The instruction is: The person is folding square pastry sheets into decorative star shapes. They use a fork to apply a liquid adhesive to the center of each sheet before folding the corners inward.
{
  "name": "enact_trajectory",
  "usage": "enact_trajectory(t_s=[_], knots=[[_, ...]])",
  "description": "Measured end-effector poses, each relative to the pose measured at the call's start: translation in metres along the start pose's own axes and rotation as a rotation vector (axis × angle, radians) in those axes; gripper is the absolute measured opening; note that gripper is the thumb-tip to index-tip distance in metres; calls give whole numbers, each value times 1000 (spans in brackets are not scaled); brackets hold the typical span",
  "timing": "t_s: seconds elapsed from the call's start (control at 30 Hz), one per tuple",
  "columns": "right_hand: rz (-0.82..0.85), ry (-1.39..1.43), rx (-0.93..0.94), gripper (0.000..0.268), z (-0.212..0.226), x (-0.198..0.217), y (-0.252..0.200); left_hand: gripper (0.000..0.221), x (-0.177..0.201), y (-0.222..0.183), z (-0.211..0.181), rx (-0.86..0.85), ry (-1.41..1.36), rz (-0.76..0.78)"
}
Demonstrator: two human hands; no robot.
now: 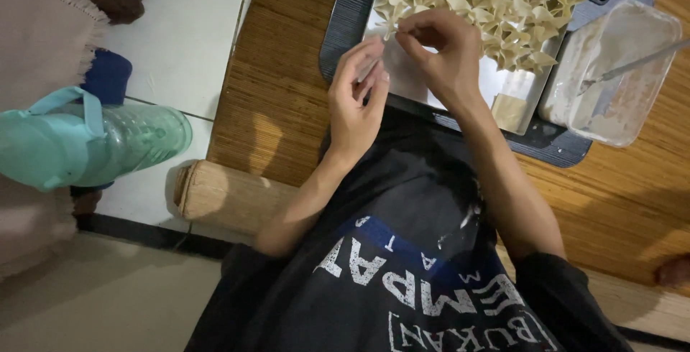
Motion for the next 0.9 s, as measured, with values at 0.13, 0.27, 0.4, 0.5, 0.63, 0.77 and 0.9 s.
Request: enact_trajectory(t_s=[0.13,0.27,0.4,0.5,0.63,0.77,0.9], knots=[[-34,107,-62,13,-20,-16,-4,48,4,1,9,-41,49,15],[-73,-40,55,12,-12,-19,-5,60,2,2,18,43,-75,60],[-10,-220,169,11,-9,-16,-10,65,-1,3,23,45,-92,71],[42,-271,183,23,-9,-11,-15,68,-2,2,26,43,-92,76],[37,-225,213,16,-1,-7,-14,71,-4,-1,26,6,-12,105],[-9,-118,66,24,-1,-5,-10,71,-5,-3,19,33,-22,122],[69,-237,117,50,1,-14,-5,73,-3,-1,21,74,-86,123]])
Point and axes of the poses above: each hand's wrist, its own y-axis towards the middle knuckle, its own x-axis out of the back of the hand, z = x × y, the point moved 4 cm from there along y, towards the middle knuckle, and after that the axes turned 15 degrees about -z, right-handed, at the moved point
